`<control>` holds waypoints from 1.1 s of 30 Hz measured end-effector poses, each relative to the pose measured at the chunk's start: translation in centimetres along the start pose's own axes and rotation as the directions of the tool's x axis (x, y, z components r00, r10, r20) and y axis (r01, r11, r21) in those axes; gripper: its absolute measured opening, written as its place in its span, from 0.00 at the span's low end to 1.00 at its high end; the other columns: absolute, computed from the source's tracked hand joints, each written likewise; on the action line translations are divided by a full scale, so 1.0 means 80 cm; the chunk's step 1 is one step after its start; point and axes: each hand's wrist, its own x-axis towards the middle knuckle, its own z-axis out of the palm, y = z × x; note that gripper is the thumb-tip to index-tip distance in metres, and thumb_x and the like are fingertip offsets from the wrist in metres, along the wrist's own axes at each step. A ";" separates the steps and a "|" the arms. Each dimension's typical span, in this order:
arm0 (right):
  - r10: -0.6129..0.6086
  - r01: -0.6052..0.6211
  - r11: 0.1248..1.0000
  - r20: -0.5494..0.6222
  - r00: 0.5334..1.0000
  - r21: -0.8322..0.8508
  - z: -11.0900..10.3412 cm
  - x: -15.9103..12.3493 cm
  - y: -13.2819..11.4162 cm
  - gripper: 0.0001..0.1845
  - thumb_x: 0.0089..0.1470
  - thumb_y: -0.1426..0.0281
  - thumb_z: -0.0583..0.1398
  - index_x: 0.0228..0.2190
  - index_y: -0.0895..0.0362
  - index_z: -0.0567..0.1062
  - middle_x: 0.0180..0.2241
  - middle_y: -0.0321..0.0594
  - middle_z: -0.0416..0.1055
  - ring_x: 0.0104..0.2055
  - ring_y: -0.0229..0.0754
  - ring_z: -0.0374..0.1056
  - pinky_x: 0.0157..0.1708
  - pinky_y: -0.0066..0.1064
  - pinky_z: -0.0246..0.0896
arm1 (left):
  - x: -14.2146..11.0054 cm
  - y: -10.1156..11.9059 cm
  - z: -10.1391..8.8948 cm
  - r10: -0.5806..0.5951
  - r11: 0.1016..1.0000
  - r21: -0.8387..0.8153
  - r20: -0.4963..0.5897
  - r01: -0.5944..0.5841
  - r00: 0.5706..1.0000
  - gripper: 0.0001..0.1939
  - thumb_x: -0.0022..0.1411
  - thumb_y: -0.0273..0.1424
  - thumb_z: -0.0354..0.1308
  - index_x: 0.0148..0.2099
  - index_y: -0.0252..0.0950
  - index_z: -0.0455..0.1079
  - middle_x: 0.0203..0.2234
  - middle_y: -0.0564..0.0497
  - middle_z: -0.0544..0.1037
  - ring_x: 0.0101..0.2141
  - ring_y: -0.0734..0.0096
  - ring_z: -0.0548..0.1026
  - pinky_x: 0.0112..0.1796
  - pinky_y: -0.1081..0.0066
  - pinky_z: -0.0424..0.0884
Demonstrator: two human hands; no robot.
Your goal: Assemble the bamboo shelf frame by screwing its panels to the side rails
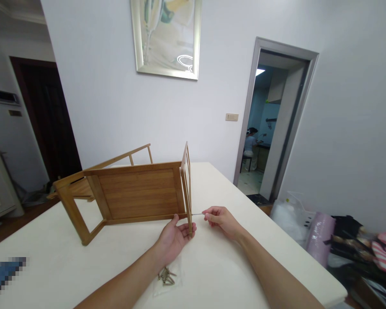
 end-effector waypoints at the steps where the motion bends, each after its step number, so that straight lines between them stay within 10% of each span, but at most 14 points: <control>1: -0.003 0.003 1.000 -0.003 1.000 0.000 0.001 0.000 -0.001 0.19 0.40 0.57 0.69 0.29 0.60 0.78 0.26 0.36 0.72 0.23 0.32 0.61 0.27 0.28 0.55 | -0.001 0.000 0.000 0.000 1.000 0.001 -0.001 0.000 1.000 0.18 0.67 0.39 0.46 0.40 0.28 0.67 0.32 0.37 0.76 0.31 0.62 0.77 0.31 0.66 0.75; 33: 0.165 -0.134 0.958 -0.103 0.981 0.253 0.028 0.001 -0.007 0.11 0.49 0.65 0.63 0.25 0.60 0.72 0.16 0.32 0.64 0.15 0.29 0.55 0.15 0.23 0.51 | 0.000 0.000 -0.006 -0.020 0.998 0.053 0.037 0.018 0.999 0.18 0.67 0.39 0.46 0.41 0.27 0.67 0.32 0.35 0.77 0.34 0.60 0.78 0.35 0.64 0.75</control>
